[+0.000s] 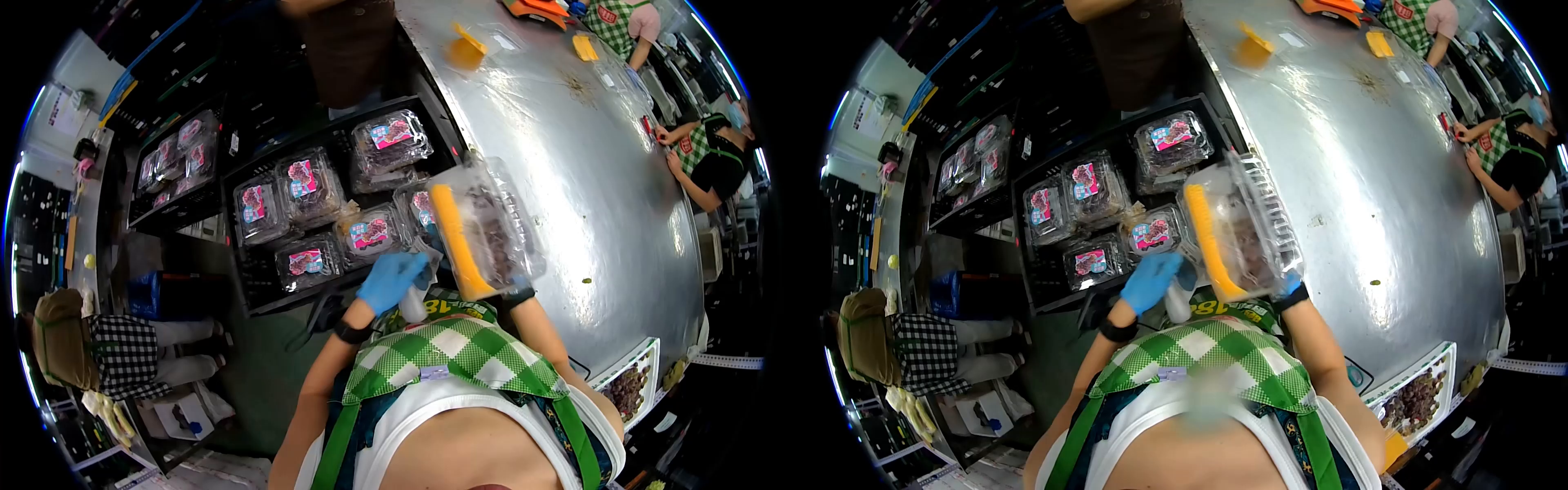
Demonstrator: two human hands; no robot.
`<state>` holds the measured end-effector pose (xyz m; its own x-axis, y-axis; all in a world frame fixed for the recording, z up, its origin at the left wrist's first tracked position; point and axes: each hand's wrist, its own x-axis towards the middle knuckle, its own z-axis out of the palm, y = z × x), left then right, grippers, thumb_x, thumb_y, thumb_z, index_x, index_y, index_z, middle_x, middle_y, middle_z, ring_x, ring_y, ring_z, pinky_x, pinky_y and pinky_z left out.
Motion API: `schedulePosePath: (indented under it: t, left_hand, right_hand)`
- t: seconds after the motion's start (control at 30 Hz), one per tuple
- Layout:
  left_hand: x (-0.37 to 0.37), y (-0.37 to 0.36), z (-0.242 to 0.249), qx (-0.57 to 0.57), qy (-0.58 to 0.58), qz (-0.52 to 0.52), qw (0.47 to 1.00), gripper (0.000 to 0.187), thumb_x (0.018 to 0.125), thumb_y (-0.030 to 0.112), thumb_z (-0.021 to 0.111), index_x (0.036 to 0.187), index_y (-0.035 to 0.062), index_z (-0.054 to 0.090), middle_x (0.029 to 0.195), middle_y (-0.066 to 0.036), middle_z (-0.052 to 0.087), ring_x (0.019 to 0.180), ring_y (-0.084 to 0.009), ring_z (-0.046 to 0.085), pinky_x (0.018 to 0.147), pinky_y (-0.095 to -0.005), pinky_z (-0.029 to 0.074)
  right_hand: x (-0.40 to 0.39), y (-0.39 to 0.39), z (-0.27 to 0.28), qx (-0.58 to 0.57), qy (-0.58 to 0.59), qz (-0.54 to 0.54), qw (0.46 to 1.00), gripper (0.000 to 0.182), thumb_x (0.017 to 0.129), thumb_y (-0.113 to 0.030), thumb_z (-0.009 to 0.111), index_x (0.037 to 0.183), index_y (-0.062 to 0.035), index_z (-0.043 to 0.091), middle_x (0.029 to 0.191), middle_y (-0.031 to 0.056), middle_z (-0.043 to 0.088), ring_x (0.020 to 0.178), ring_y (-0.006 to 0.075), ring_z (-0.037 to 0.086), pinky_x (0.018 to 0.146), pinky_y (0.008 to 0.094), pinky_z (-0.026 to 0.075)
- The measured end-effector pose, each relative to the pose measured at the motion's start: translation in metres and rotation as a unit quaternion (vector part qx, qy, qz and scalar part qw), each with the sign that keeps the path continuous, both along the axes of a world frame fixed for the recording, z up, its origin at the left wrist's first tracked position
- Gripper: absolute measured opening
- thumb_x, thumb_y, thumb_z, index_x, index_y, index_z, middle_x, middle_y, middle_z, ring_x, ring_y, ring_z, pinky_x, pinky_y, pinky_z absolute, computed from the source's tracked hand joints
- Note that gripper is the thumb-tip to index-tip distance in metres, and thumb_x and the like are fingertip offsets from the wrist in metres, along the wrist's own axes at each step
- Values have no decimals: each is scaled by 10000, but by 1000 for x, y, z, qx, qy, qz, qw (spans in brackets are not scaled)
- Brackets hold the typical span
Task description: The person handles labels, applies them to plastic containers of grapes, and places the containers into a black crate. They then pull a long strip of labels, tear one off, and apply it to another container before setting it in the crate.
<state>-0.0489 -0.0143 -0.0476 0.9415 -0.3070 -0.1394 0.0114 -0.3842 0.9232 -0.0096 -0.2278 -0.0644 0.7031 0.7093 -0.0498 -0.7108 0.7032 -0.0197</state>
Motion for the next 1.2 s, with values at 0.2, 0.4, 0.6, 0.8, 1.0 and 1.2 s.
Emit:
schedulePosePath:
  t: [0.2,0.4,0.6,0.8,1.0,1.2]
  left_hand:
    - [-45,42,6,-277,-45,202,938,246,812,109,497,1006,-38,531,942,-82,573,914,-162,530,833,-277,397]
    - [-53,40,18,-250,-150,324,900,555,674,-154,464,1205,-13,383,1262,-105,365,1117,-179,403,938,-277,319]
    - [-51,36,13,-184,-187,357,896,567,670,-128,477,1211,18,390,1256,-95,392,1131,-179,393,942,-285,315]
    - [-44,19,10,-96,-170,334,922,550,676,-88,500,1198,69,427,1219,-88,434,1103,-188,428,925,-280,335]
    - [-23,2,13,-55,-186,271,943,563,665,-90,504,1196,84,430,1199,-91,449,1101,-218,436,922,-296,346]
    - [-8,-5,17,-31,-242,204,948,548,674,-71,530,1191,81,433,1188,-83,467,1097,-236,436,938,-313,328]
  right_hand:
    - [96,28,9,-221,-52,83,970,417,854,-314,422,1186,-62,422,1143,106,495,963,220,535,875,383,411]
    - [161,50,-32,-395,-117,216,885,554,757,-257,585,1231,-95,345,1091,129,527,894,222,574,758,339,490]
    - [191,45,-103,-646,-353,125,665,830,653,-39,631,1330,-122,157,1266,161,348,1112,240,405,880,317,371]
    - [85,87,-48,-574,-639,-173,482,492,754,-122,568,1202,-43,379,1118,163,470,1054,270,452,894,338,353]
    - [15,99,36,-430,-327,-41,841,432,790,-47,541,1194,-32,388,769,-11,500,690,18,462,611,147,396]
    - [26,76,31,-455,-232,-59,858,339,795,-88,526,1125,-34,468,763,10,563,660,50,530,560,165,420]
